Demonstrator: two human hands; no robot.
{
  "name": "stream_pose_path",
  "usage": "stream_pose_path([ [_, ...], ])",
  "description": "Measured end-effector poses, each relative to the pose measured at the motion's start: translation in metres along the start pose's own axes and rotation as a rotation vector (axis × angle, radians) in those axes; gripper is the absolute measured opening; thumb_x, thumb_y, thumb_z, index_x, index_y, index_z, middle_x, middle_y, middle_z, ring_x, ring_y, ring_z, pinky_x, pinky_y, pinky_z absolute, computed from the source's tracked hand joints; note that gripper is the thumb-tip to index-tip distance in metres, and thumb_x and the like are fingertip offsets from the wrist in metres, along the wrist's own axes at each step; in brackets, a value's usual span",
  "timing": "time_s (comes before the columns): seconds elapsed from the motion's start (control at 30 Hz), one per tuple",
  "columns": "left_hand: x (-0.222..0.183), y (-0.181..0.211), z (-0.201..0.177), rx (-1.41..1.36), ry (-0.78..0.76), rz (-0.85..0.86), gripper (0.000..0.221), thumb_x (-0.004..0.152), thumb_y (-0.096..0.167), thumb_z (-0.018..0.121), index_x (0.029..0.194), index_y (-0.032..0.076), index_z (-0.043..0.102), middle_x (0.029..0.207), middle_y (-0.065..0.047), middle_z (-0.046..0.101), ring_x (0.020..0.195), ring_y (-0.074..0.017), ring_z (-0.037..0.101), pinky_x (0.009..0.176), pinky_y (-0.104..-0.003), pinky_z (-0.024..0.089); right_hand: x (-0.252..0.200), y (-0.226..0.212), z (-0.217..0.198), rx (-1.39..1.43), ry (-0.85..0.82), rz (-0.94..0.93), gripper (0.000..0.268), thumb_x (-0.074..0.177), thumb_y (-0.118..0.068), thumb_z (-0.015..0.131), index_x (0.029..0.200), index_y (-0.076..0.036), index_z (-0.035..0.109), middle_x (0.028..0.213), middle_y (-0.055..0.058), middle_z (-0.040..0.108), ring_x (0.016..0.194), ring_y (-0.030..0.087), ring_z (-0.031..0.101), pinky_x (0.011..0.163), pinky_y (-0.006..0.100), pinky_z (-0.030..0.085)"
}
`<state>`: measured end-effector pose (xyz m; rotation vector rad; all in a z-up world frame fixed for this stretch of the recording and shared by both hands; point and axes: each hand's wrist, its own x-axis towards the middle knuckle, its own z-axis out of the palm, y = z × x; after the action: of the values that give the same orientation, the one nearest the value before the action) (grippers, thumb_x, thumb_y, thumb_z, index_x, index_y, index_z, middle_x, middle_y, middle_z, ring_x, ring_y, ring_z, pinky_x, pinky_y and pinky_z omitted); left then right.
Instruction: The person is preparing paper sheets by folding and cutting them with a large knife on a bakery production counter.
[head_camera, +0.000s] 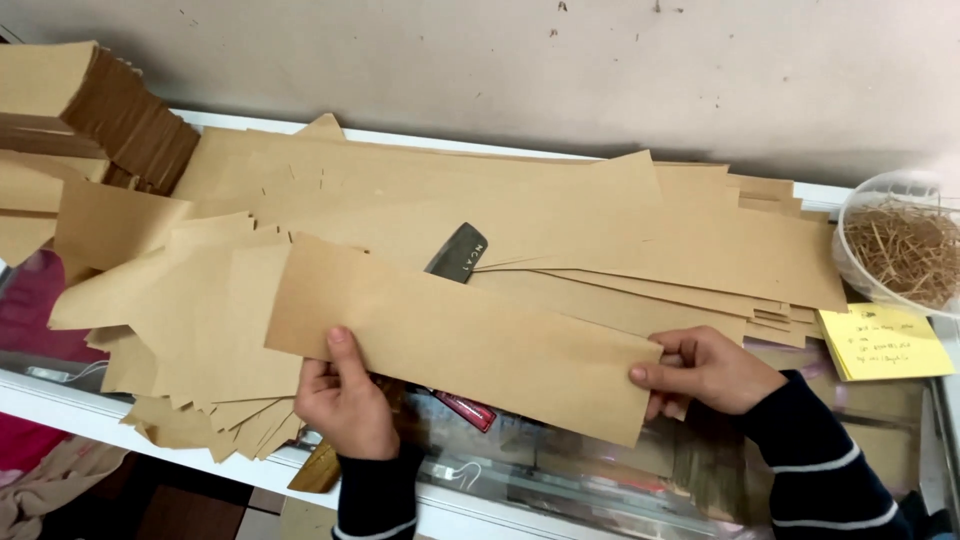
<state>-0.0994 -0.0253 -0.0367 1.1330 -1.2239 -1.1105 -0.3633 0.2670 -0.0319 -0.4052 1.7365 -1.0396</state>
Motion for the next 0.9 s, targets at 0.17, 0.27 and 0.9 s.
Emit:
stream_pose_path([
  [0.17, -0.011, -0.009, -0.008, 0.007, -0.026, 0.085, 0.038, 0.115, 0.031, 0.067, 0.130, -0.002, 0.078, 0.132, -0.017, 0.083, 0.122, -0.0214, 0.078, 0.104, -0.034, 0.065, 0.009, 0.005, 0.003, 0.199, 0.053, 0.036, 0.025, 0.100, -0.012, 0.082, 0.100, 0.013, 0.080, 0.084, 0.039, 0.090, 0.065, 0.034, 0.081, 0.066, 0.038, 0.069],
  [0.27, -0.030, 0.001, -0.008, 0.185, -0.092, 0.241, 0.045, 0.124, 0.023, 0.058, 0.082, 0.008, 0.048, 0.072, -0.006, 0.055, 0.068, -0.0175, 0.051, 0.066, -0.037, 0.045, 0.016, 0.013, 0.000, 0.184, 0.129, 0.062, 0.033, 0.107, -0.017, 0.079, 0.085, 0.004, 0.065, 0.073, 0.031, 0.079, 0.059, 0.038, 0.079, 0.064, 0.043, 0.070],
  [0.9, -0.128, 0.002, 0.031, 0.666, -1.072, 1.108, 0.060, 0.114, 0.018, 0.056, 0.170, -0.003, 0.048, 0.180, -0.023, 0.046, 0.170, -0.0394, 0.038, 0.141, -0.056, 0.027, 0.014, -0.002, 0.015, 0.203, 0.170, 0.158, 0.030, 0.118, -0.017, 0.060, 0.120, 0.008, 0.077, 0.099, 0.033, 0.087, 0.081, 0.039, 0.085, 0.073, 0.042, 0.070],
])
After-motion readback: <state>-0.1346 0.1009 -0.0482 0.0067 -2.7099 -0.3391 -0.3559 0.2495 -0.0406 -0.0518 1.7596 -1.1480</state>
